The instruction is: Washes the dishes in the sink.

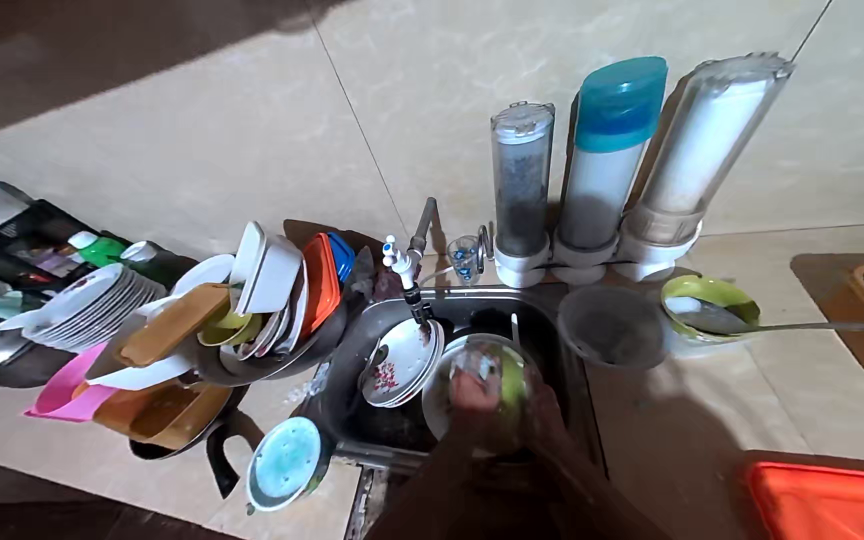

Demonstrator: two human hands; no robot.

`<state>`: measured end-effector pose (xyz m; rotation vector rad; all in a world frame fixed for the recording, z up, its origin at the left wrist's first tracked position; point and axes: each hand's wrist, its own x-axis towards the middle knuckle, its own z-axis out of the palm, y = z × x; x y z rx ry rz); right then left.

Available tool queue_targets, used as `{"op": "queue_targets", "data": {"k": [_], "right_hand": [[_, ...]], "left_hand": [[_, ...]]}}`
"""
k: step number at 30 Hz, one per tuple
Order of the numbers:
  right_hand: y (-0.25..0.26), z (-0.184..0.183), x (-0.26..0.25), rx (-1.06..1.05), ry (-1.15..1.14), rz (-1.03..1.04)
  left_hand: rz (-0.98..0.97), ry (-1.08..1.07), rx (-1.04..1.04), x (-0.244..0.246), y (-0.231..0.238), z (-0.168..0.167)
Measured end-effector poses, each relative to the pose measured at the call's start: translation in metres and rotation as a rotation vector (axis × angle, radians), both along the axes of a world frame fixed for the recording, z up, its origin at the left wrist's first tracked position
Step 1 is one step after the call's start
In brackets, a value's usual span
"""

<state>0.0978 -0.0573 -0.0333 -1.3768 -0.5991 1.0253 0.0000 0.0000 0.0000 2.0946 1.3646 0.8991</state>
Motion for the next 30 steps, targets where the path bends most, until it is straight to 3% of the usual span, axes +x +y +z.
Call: {"op": "queue_targets", "data": {"k": [2, 4, 6, 7, 8, 10, 14, 17, 19, 21, 24, 26, 28, 30], "right_hand": [[0.001, 0.000, 0.000, -0.017, 0.029, -0.015], [0.001, 0.002, -0.001, -0.011, 0.058, -0.045], [-0.001, 0.002, 0.003, 0.017, 0.128, -0.060], [0.002, -0.004, 0.004, 0.058, 0.243, -0.094], [0.003, -0.011, 0.005, 0.097, 0.359, -0.130], [-0.001, -0.017, 0.011, 0.107, 0.414, -0.142], [0.002, -0.005, 0.015, 0.175, 0.586, -0.144], [0.001, 0.000, 0.013, 0.209, 0.662, -0.091], [0.003, -0.001, 0.010, 0.205, 0.659, -0.068], [0.005, -0.008, 0.007, 0.187, 0.605, -0.079], [0.007, -0.016, 0.001, 0.096, 0.606, -0.030], [0.005, -0.020, 0.004, 0.106, 0.762, 0.141], [0.001, -0.015, 0.007, 0.156, 0.850, 0.195], [0.000, -0.011, 0.007, 0.130, 0.888, 0.135]], "left_hand": [[0.084, 0.142, -0.328, 0.007, 0.014, 0.027], [0.027, 0.426, -0.314, 0.014, 0.007, 0.034], [-0.101, 0.542, 0.081, 0.013, -0.022, 0.014], [-0.195, 0.459, 0.435, 0.009, -0.029, -0.010], [-0.312, 0.388, 0.663, 0.005, -0.031, -0.026], [-0.467, 0.376, 0.792, -0.009, -0.033, -0.039], [-0.240, 0.004, 0.511, -0.034, -0.021, -0.045], [0.038, -0.233, -0.107, -0.035, 0.009, 0.005], [0.156, -0.238, -0.413, -0.034, 0.034, 0.036], [0.171, -0.138, -0.456, -0.028, 0.041, 0.057], [0.049, 0.178, -0.194, -0.016, 0.016, 0.080], [-0.132, 0.356, 0.205, -0.017, -0.008, 0.062], [-0.348, 0.387, 0.588, -0.024, -0.017, 0.032], [-0.519, 0.470, 0.548, -0.031, -0.026, 0.021]]}}
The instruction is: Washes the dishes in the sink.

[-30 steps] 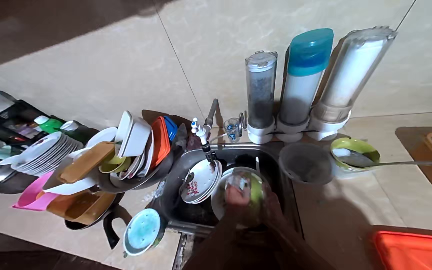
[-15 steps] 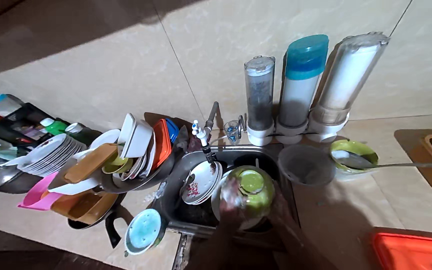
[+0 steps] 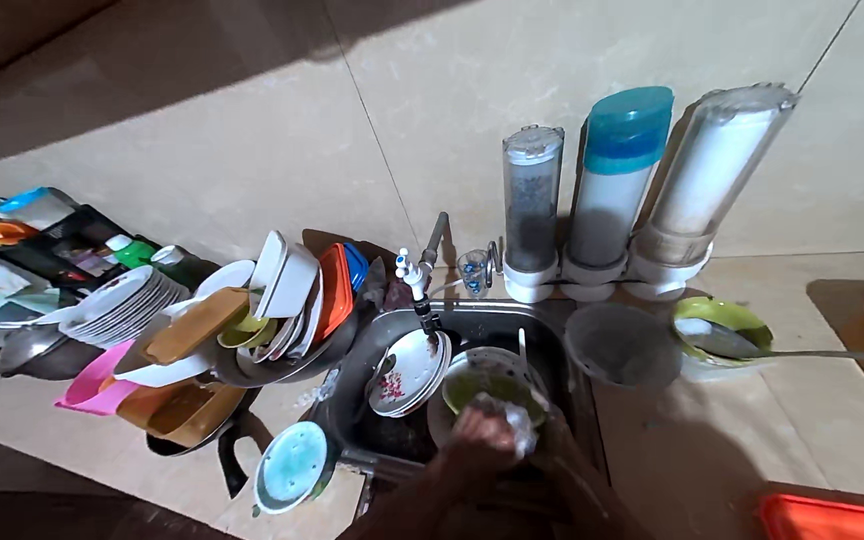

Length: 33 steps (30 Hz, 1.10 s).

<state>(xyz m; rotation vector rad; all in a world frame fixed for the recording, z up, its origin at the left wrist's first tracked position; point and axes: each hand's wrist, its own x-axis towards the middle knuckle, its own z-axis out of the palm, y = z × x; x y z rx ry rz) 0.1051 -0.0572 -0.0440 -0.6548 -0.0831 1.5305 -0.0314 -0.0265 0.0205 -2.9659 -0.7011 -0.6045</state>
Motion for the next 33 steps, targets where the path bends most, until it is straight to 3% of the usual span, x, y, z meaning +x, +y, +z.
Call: {"op": "queue_targets", "data": {"k": [4, 7, 9, 13, 15, 18, 20, 23, 25, 27, 30, 33], "right_hand": [[0.006, 0.001, -0.002, -0.209, -0.129, -0.140], [0.003, 0.003, -0.001, -0.119, -0.219, -0.197], [0.002, 0.004, -0.004, -0.084, -0.230, -0.140], [-0.003, 0.000, 0.010, -0.047, -0.340, -0.141], [-0.007, 0.002, 0.021, -0.109, -0.428, -0.168], [-0.002, -0.001, 0.019, -0.120, -0.410, -0.165], [-0.005, -0.002, 0.017, -0.091, -0.672, -0.201], [-0.017, -0.009, 0.016, 0.005, -1.177, -0.512], [-0.026, -0.002, 0.033, -0.022, -1.508, -0.549], [-0.032, 0.021, 0.061, -0.180, -1.818, -0.337], [-0.029, 0.056, 0.107, -0.470, -1.978, 0.252], [-0.037, 0.079, 0.129, -0.468, -1.993, 0.351]], "left_hand": [[0.293, 0.492, -0.629, 0.001, 0.013, 0.017], [0.496, 0.485, -0.593, 0.013, 0.028, 0.000], [0.532, 0.440, -0.604, 0.030, 0.020, -0.011], [0.229, 0.211, -0.798, 0.049, -0.008, -0.024], [0.039, 0.327, -0.698, 0.035, -0.007, -0.026], [0.141, 0.648, -0.458, 0.009, -0.011, 0.004], [0.210, 0.845, -0.452, 0.006, -0.017, 0.028], [0.284, 0.815, -0.488, -0.002, -0.024, 0.043], [0.284, 0.818, -0.464, -0.003, -0.030, 0.049], [0.231, 0.793, -0.380, 0.000, -0.039, 0.051], [0.071, 0.648, -0.202, 0.009, -0.055, 0.047], [-0.034, 0.524, -0.229, 0.029, -0.067, 0.044]]}}
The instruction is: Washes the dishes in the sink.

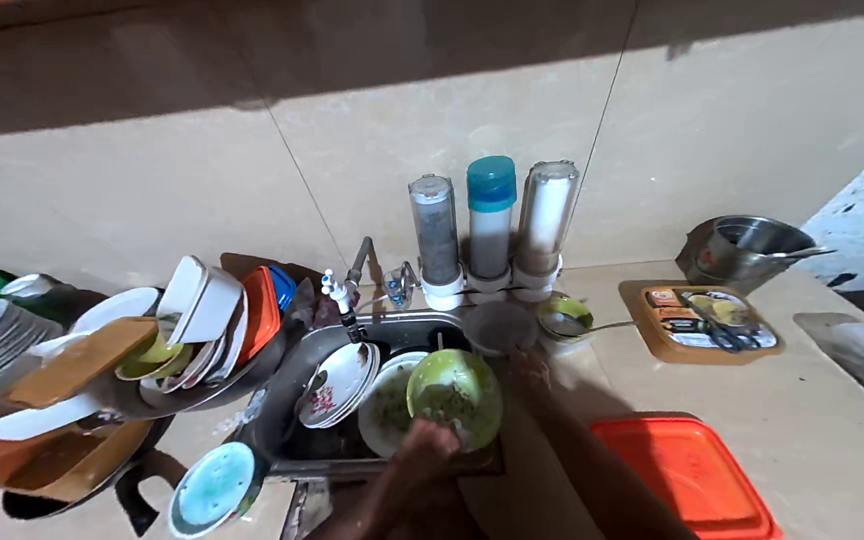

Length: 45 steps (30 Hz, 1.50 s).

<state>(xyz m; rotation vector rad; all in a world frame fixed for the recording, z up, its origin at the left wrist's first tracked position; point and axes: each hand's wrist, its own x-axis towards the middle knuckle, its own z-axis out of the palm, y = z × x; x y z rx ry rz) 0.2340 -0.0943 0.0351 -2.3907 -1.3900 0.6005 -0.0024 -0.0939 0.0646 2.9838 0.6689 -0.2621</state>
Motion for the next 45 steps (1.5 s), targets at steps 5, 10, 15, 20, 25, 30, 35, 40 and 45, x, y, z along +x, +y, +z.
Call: {"op": "queue_targets", "data": {"k": [5, 10, 15, 20, 25, 30, 35, 40, 45], "right_hand": [[-0.038, 0.021, -0.005, 0.351, 0.055, 0.051], [-0.061, -0.007, -0.010, 0.341, 0.047, 0.069], [-0.065, -0.030, 0.011, 0.145, 0.054, 0.175], [-0.055, -0.032, 0.027, 0.096, -0.127, 0.226], [-0.029, -0.039, 0.053, 0.090, -0.228, 0.211], [-0.004, -0.040, 0.060, 0.128, -0.274, 0.057], [-0.006, -0.048, 0.039, 0.460, -0.271, -0.285], [-0.015, -0.032, -0.068, 0.217, 0.164, -0.012], [0.007, -0.060, -0.127, -0.073, 0.287, 0.089]], "left_hand": [[0.018, -0.129, -0.224, 0.043, -0.005, -0.010], [0.046, -0.128, 0.104, 0.093, 0.004, -0.042], [-0.043, -0.450, 0.276, 0.068, 0.006, -0.057], [0.294, -0.287, 0.084, 0.019, -0.001, -0.074], [0.736, -0.056, -0.130, -0.026, 0.008, -0.078], [1.204, -0.198, -0.239, -0.072, 0.045, -0.079], [1.274, -0.202, -0.266, -0.101, 0.078, -0.073], [1.243, 0.098, -0.412, -0.101, 0.109, -0.078], [1.175, 0.123, -0.534, -0.093, 0.123, -0.091]]}}
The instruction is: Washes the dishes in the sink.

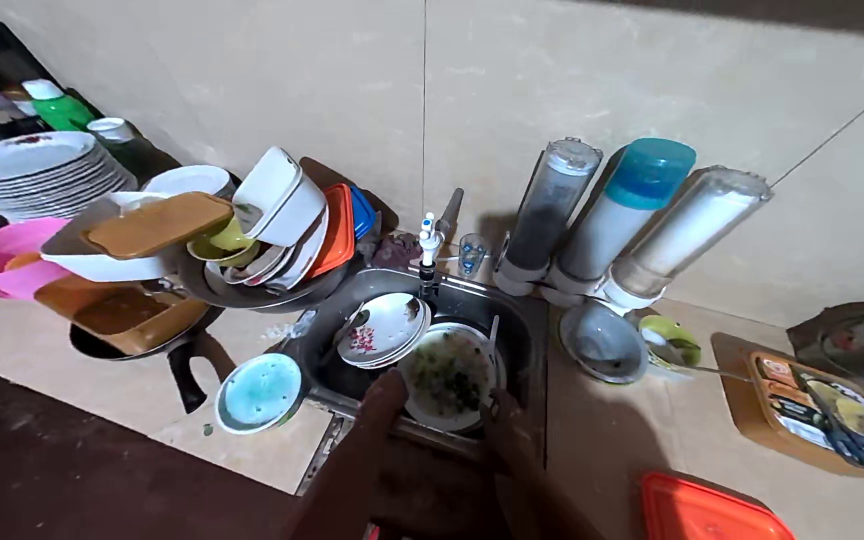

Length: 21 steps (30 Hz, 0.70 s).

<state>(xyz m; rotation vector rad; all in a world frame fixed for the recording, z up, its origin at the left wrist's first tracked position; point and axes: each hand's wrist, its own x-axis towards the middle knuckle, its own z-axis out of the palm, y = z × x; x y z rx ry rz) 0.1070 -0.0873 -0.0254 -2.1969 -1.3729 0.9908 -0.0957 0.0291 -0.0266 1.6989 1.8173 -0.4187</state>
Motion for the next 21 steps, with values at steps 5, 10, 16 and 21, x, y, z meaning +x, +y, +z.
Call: {"op": "queue_targets", "data": {"k": [5, 10, 16, 21], "right_hand": [[0.021, -0.005, -0.003, 0.004, 0.505, -0.386], [0.018, -0.004, -0.014, -0.058, 0.887, -0.655], [0.019, -0.003, -0.001, 0.005, 1.019, -0.781], [0.026, 0.009, -0.005, 0.101, 1.011, -0.686]], "left_hand": [[0.016, -0.043, 0.001, -0.001, 0.012, -0.013], [0.018, -0.065, -0.016, -0.001, 0.013, -0.008], [0.115, -0.308, -0.150, -0.014, 0.015, 0.001], [-0.043, -0.316, -0.261, 0.000, 0.005, 0.012]]}}
